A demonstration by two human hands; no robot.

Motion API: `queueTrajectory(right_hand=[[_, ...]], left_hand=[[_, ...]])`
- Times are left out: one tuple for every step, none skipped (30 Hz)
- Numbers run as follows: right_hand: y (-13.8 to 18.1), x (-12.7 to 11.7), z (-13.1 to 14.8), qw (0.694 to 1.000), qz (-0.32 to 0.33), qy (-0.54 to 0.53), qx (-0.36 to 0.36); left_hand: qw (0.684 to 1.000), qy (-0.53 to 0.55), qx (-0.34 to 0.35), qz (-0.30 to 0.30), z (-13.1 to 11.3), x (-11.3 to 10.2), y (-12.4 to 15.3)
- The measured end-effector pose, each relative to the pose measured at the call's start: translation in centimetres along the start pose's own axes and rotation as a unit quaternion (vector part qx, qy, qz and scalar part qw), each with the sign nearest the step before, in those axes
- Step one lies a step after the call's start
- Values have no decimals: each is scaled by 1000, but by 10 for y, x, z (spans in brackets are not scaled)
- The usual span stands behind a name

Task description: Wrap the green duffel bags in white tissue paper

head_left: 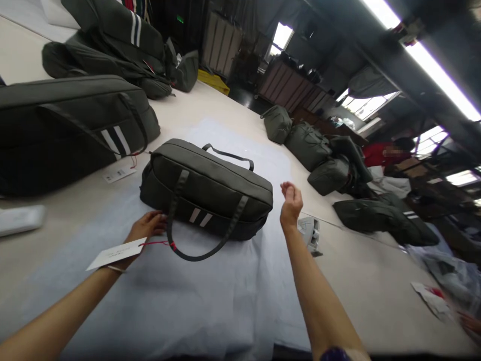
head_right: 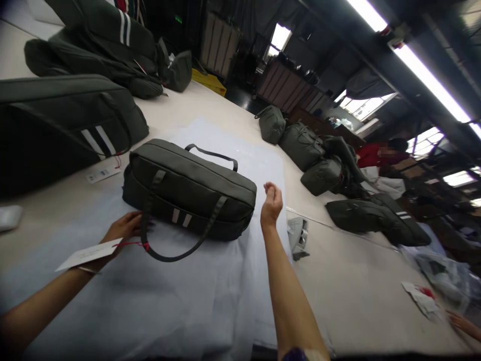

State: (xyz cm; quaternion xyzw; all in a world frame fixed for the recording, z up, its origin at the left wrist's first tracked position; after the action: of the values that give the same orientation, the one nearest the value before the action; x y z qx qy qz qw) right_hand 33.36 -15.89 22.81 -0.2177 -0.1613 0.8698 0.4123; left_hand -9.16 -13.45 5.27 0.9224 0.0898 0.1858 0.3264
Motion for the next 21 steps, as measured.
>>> queueTrajectory(right_hand=[[28,-17,-18,999,-15,16,34],[60,-31,-39,996,-7,56,63],[94,-42,-59,990,28,110,85],[126,-49,-79,978,86,169,89],[156,-55,-97,962,143,223,67],[181,-60,-112,940,199,275,29],[201,-63,-125,913,247,325,-7],[214,-66,-135,885,281,369,-39],[221,-68,-143,859,303,408,-60],[223,-70,-148,838,312,443,-68],[220,-72,-151,822,311,473,-64],[214,-73,-153,810,305,498,-53],[206,-73,-154,800,299,519,-39],[198,-71,-154,792,294,535,-27],[191,-69,-154,785,290,548,-18],[186,-66,-152,779,287,558,-15],[184,-64,-150,774,285,565,-18],[184,-64,-149,772,286,567,-29],[186,-65,-149,773,283,566,-46],[188,-67,-152,777,286,557,-70],[189,-67,-160,783,307,530,-110]], left_hand=[[999,-28,13,-9,-4,-9,-4],[998,-53,19,-15,-8,-16,-8],[997,-72,21,-18,-10,-22,-11],[996,-82,21,-21,-10,-26,-14],[996,-84,20,-24,-10,-28,-17],[995,-90,24,-28,-9,-30,-19],[995,-96,28,-30,-7,-31,-21],[994,-103,36,-30,-6,-32,-23],[993,-112,43,-25,-4,-33,-24],[992,-119,47,-18,-3,-34,-27],[991,-127,51,-9,-2,-35,-29],[988,-140,58,0,-1,-35,-33],[983,-166,75,13,-3,-36,-36],[974,-199,100,27,-5,-36,-39],[962,-236,133,39,-8,-36,-41],[944,-277,174,45,-13,-36,-41],[923,-317,216,43,-18,-38,-39],[901,-350,255,31,-24,-40,-36],[879,-379,289,8,-30,-44,-32],[856,-406,319,-17,-36,-48,-29],[830,-431,351,-44,-43,-53,-28]])
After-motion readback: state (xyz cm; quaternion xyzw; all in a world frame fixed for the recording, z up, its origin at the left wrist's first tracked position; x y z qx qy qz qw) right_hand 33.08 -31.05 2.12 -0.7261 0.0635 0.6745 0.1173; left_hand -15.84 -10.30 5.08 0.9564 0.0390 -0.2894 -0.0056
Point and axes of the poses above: each hand's wrist, its own y-axis away from the middle knuckle, its own x-axis out of the palm, z = x × y, the point moved 3 cm from there along -y, towards the middle knuckle, and after that the axes turned 4 degrees about -z, right-handed, at the moved point
